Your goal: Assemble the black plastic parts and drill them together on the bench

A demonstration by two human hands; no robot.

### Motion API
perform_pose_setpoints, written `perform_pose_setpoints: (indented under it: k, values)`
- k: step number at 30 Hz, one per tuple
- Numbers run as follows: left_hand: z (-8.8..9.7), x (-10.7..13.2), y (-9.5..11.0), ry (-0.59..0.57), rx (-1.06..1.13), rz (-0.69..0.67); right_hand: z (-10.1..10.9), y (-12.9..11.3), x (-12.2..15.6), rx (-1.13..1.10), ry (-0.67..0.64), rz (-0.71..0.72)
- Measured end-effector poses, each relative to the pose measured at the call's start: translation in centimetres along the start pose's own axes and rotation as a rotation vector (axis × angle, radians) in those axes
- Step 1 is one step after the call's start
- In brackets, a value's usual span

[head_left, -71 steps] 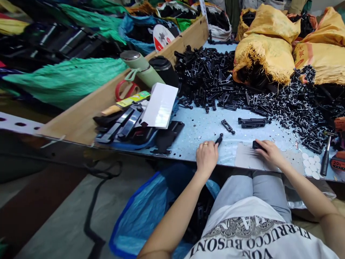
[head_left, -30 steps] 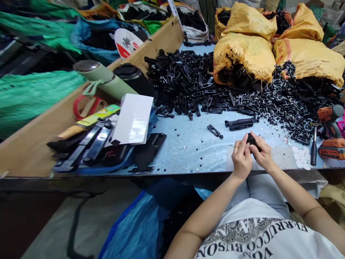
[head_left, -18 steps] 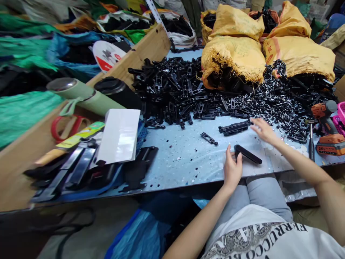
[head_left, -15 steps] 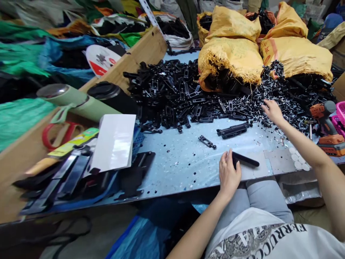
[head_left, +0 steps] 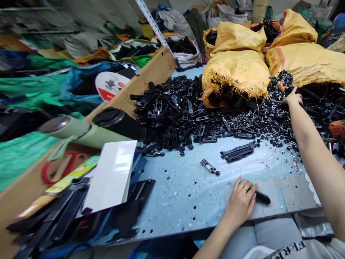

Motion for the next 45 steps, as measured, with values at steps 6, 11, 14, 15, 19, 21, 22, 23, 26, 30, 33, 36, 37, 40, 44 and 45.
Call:
perform_pose_setpoints:
  k: [6,11,14,15,19,21,22,23,26,30,33,36,37,40,44,45]
  values:
    - [-2.2,-0.5,0.8,-0.249,-0.014,-0.082,1.9,0.6,0.9,-0.009,0.017,0.088]
    - [-3.3,-0.9,0.9,-0.229,-0.101,-0.125,4.3,1.2,5.1,0.153,0.049,0.231]
    - [-2.6,-0.6,1.3,-0.157,-0.13,-0.123,5.3,3.1,8.4,0.295,0.048,0.306]
    - [-2.1,-0.5,1.4,-0.126,-0.137,-0.115,5.4,4.0,9.7,0.349,0.038,0.332]
    - [-0.7,0.1,1.8,-0.016,-0.157,-0.074,5.5,7.6,15.0,0.478,0.009,0.423]
    - [-1.0,0.0,1.6,0.002,-0.174,-0.036,5.9,9.0,17.4,0.49,0.034,0.466]
    - [-1.4,-0.1,1.3,-0.002,-0.187,-0.009,6.1,9.5,18.4,0.486,0.046,0.486]
    - [-1.9,-0.2,1.0,-0.014,-0.202,0.02,6.2,10.0,19.3,0.477,0.051,0.51]
    - [-3.1,-0.4,0.1,-0.048,-0.21,0.095,6.1,10.8,21.4,0.452,0.06,0.59]
    - [-2.2,-0.6,0.7,0.025,-0.148,0.1,5.3,11.3,23.6,0.474,0.167,0.625]
    - [-1.6,-0.7,1.2,0.04,-0.15,0.102,3.7,10.9,24.7,0.507,0.201,0.672]
    - [-2.6,-0.8,1.1,-0.061,-0.187,0.091,2.6,10.4,24.8,0.473,0.205,0.715]
    - [-3.1,-0.8,1.0,-0.094,-0.196,0.084,2.6,10.4,24.5,0.452,0.219,0.702]
    - [-3.6,-0.8,0.8,-0.114,-0.208,0.07,2.6,10.9,22.9,0.419,0.231,0.603]
    - [-3.0,-0.5,0.8,-0.052,-0.226,0.058,2.5,11.2,21.2,0.438,0.249,0.505]
    - [-2.8,-0.4,0.7,-0.041,-0.231,0.061,2.4,11.2,21.0,0.449,0.255,0.491]
Point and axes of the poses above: each hand's wrist, its own x-axis away from the middle knuckle, its own z-axis out of the back of the hand, y = z × x, the point moved 10 cm from there along -x, towards the middle knuckle, and after that the axes turned 12 degrees about z, right-handed, at the moved point
